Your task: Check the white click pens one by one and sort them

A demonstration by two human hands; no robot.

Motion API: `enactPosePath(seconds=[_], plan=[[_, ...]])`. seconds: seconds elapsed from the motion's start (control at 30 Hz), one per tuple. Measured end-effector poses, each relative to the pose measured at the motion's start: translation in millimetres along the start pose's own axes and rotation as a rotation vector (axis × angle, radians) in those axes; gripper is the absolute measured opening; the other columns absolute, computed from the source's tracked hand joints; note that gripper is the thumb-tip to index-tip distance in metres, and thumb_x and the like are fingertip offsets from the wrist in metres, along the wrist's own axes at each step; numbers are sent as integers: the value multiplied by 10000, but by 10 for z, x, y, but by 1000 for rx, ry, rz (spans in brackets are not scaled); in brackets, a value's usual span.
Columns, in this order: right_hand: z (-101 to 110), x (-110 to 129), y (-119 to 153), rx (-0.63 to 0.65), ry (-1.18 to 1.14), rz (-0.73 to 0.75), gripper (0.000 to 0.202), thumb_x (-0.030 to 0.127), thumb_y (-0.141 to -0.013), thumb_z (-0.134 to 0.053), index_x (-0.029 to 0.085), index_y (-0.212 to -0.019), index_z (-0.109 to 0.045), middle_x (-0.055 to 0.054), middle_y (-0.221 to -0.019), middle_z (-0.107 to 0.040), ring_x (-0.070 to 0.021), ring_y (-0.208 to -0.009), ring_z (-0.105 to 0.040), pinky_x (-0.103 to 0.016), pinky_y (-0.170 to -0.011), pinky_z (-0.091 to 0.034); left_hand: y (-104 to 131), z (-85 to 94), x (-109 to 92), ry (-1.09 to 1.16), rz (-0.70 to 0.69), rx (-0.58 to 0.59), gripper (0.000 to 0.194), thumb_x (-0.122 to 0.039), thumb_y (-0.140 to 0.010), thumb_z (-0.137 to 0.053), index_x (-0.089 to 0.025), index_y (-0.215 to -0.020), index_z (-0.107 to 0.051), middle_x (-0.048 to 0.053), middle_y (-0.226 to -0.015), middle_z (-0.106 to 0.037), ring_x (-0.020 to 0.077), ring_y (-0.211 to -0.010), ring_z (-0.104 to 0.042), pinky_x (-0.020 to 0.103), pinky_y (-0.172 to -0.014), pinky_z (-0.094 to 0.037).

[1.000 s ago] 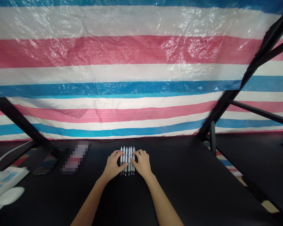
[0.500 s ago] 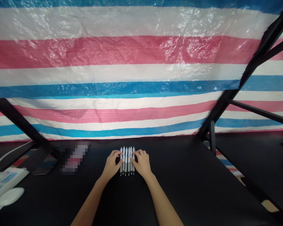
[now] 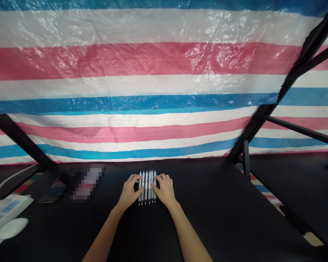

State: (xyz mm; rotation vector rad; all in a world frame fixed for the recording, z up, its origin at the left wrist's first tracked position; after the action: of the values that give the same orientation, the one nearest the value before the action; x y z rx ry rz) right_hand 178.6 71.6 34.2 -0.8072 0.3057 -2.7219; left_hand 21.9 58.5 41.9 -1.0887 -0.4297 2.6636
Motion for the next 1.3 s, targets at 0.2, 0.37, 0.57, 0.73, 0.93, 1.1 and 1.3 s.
enactPosePath(seconds=[0.2, 0.37, 0.57, 0.73, 0.93, 1.1, 1.3], plan=[[11, 12, 1, 9, 9, -7, 234, 349, -848, -545, 244, -1042, -624, -56, -971, -600, -237, -951, -513, -370, -820, -390, 2, 13, -28, -22, -14, -1, 247, -168, -705, -552, -233, -944, -559, 42, -1007, -568, 212, -932, -589, 360, -805, -463], [8, 2, 0, 6, 13, -3, 234, 346, -849, -547, 241, -1042, -626, -55, -968, -599, -235, -950, -515, -369, -822, -393, 3, 20, -54, -45, -19, -6, 212, -187, -727, -541, -226, -934, -562, 44, -990, -573, 210, -912, -593, 352, -784, -459], [2, -12, -1, 2, 23, 0, 240, 361, -848, -546, 247, -1043, -627, -54, -960, -598, -237, -946, -518, -372, -815, -394, 4, 29, -75, -66, -22, -10, 193, -205, -742, -534, -220, -930, -572, 41, -980, -577, 209, -901, -598, 351, -772, -460], [-2, -22, -2, -15, 9, 8, 238, 362, -853, -533, 252, -1041, -630, -54, -950, -594, -232, -929, -525, -366, -807, -397, 2, 12, -51, -62, -15, 0, 186, -206, -751, -531, -225, -931, -568, 40, -996, -574, 208, -906, -601, 355, -785, -455], [-23, -36, -5, -19, 11, 10, 237, 370, -853, -529, 257, -1037, -627, -52, -946, -595, -234, -931, -516, -363, -801, -388, -6, 3, -31, -41, -5, -3, 170, -208, -764, -513, -225, -925, -567, 42, -986, -575, 203, -900, -602, 342, -772, -461], [-43, -46, -6, -24, 27, 17, 233, 370, -848, -535, 260, -1033, -624, -49, -956, -596, -229, -934, -512, -349, -794, -378, -7, 2, -4, -19, -7, -12, 161, -228, -770, -517, -228, -921, -574, 40, -986, -576, 202, -917, -602, 340, -785, -465], [-39, -40, -6, -13, 12, 9, 234, 373, -850, -529, 259, -1030, -624, -52, -962, -596, -232, -931, -511, -353, -793, -375, -9, -6, 24, -8, -7, -21, 152, -249, -784, -514, -223, -921, -576, 41, -983, -579, 195, -885, -607, 349, -789, -469]])
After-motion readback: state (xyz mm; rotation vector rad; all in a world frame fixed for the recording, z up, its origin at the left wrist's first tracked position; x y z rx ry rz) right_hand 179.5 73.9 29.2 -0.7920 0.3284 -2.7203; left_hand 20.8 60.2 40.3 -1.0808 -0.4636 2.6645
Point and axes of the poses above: each hand's wrist, its own y-axis away from the middle knuckle, its own z-axis out of the back of the hand, x = y × z, the point moved 8 cm from there along -y, towards the middle knuckle
